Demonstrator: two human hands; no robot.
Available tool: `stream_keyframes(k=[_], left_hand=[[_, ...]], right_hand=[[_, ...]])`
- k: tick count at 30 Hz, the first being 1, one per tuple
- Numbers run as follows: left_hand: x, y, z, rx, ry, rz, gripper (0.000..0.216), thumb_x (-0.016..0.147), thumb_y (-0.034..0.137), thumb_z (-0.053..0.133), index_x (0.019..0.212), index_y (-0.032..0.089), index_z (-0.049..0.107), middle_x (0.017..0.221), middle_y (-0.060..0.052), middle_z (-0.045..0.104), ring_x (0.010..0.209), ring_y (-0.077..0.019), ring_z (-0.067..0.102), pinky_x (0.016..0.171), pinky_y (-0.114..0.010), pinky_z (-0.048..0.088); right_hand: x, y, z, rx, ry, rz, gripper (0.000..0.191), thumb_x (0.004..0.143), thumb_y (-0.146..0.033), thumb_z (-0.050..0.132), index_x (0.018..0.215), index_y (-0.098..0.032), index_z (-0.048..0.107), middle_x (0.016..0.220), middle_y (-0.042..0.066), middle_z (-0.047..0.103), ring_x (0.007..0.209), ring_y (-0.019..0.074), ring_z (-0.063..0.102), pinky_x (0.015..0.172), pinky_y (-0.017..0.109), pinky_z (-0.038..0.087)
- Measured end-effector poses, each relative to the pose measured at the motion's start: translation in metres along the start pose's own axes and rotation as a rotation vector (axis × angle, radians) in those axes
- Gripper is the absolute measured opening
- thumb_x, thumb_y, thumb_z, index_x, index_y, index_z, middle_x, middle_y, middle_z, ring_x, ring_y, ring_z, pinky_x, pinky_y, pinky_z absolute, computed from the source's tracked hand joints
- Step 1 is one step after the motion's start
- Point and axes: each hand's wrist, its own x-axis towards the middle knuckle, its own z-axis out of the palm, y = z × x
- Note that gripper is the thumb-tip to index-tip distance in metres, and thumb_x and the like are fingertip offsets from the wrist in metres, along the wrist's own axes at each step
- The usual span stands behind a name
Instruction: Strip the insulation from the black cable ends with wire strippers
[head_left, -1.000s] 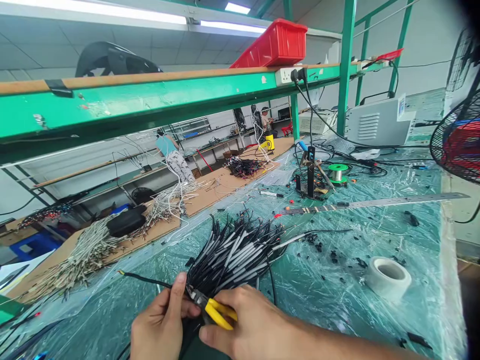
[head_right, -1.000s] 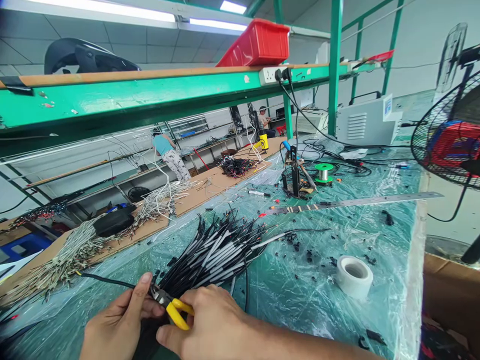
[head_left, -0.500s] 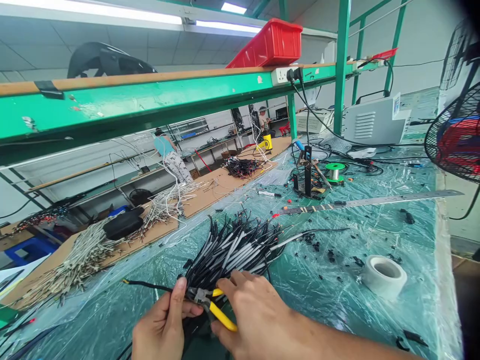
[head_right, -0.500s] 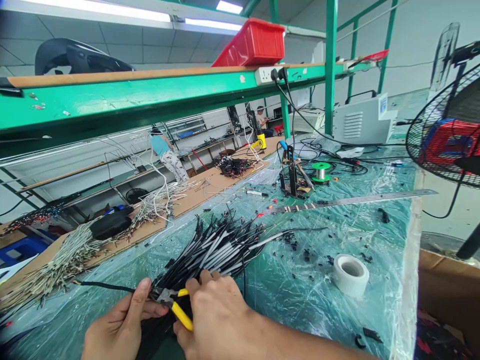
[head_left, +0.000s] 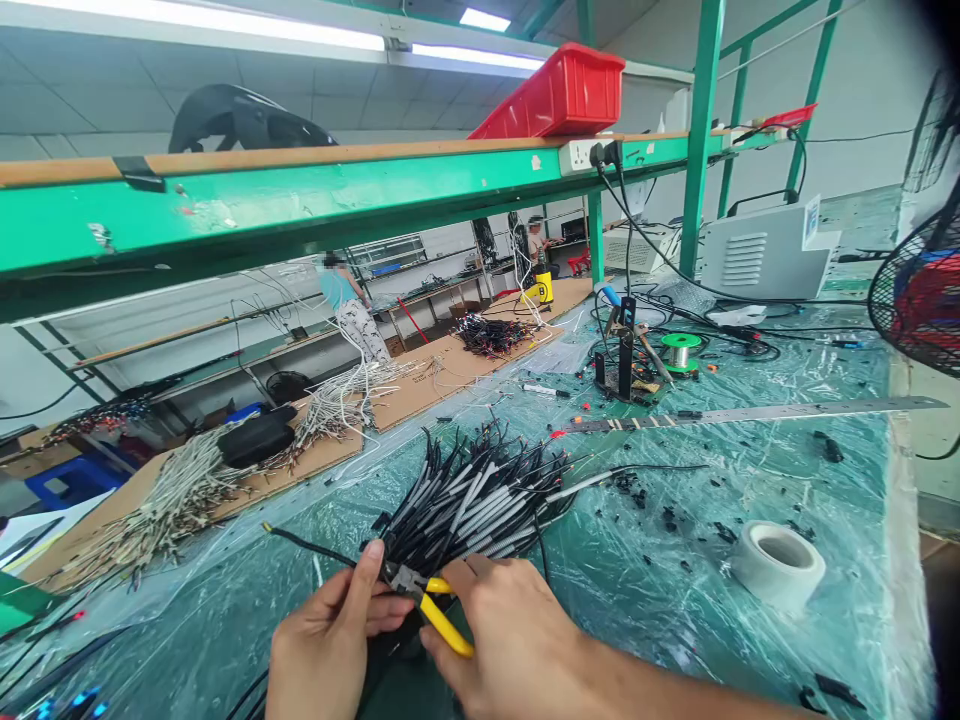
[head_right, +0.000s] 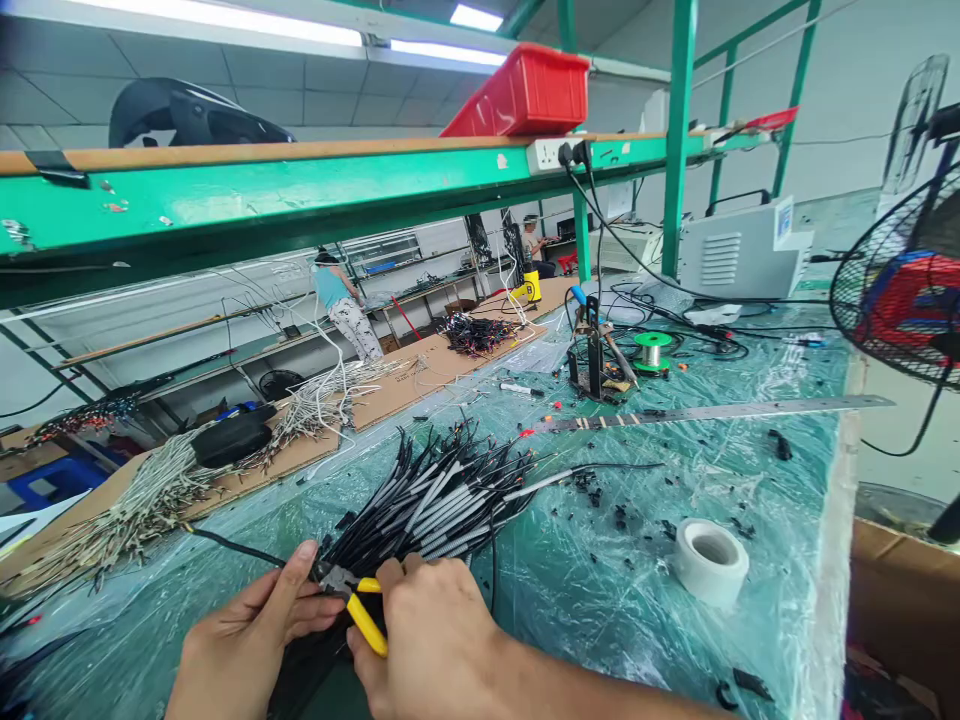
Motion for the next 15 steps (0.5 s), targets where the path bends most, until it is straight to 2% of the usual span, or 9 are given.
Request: stream_keyframes(k=[5, 8, 10, 12, 15], left_hand=[[0.002, -0.006, 0.007, -0.178, -0.014, -0.048, 0.040, 0.058, 0.053, 0.079, 0.063, 0.015, 0.068, 0.058, -0.005, 0.074, 0.058, -0.0253, 0.072, 0.059, -0.035, 0.061], [0.002, -0.010, 0.007, -0.233, -0.036, -0.024, 0.045, 0.056, 0.055, 0.080, 0.067, 0.013, 0.069, 0.060, -0.006, 0.074, 0.060, -0.0239, 0.072, 0.062, -0.033, 0.061], [0.002, -0.012, 0.006, -0.233, -0.057, 0.004, 0.047, 0.057, 0.057, 0.079, 0.068, 0.013, 0.070, 0.060, -0.006, 0.075, 0.061, -0.0235, 0.072, 0.061, -0.032, 0.060], [0.004, -0.014, 0.004, -0.208, -0.080, 0.031, 0.047, 0.061, 0.059, 0.076, 0.069, 0.013, 0.071, 0.058, -0.007, 0.074, 0.059, -0.0234, 0.071, 0.060, -0.032, 0.059], [0.005, -0.015, 0.002, -0.177, -0.101, 0.076, 0.046, 0.065, 0.061, 0.072, 0.062, 0.016, 0.069, 0.053, -0.005, 0.072, 0.053, -0.0214, 0.068, 0.058, -0.031, 0.055]], right_hand=[[0.001, 0.005, 0.004, -0.035, 0.085, -0.018, 0.027, 0.080, -0.036, 0.052, 0.095, -0.016, 0.061, 0.091, 0.010, 0.068, 0.077, 0.0244, 0.063, 0.064, 0.031, 0.039], [0.004, 0.008, 0.006, 0.091, 0.053, 0.010, 0.022, 0.078, -0.039, 0.055, 0.083, -0.018, 0.060, 0.073, 0.003, 0.063, 0.060, 0.0161, 0.053, 0.055, 0.027, 0.031], [0.006, 0.011, 0.006, 0.275, -0.013, 0.035, 0.023, 0.075, -0.041, 0.059, 0.070, -0.019, 0.055, 0.060, -0.002, 0.051, 0.052, 0.0111, 0.041, 0.051, 0.025, 0.027], [0.010, 0.014, 0.007, 0.533, -0.139, 0.067, 0.027, 0.074, -0.043, 0.060, 0.065, -0.019, 0.051, 0.056, -0.004, 0.044, 0.050, 0.0090, 0.035, 0.049, 0.023, 0.026], [0.015, 0.019, 0.009, 0.930, -0.409, 0.128, 0.033, 0.073, -0.050, 0.059, 0.071, -0.017, 0.056, 0.057, -0.003, 0.048, 0.046, 0.0082, 0.039, 0.046, 0.021, 0.029]])
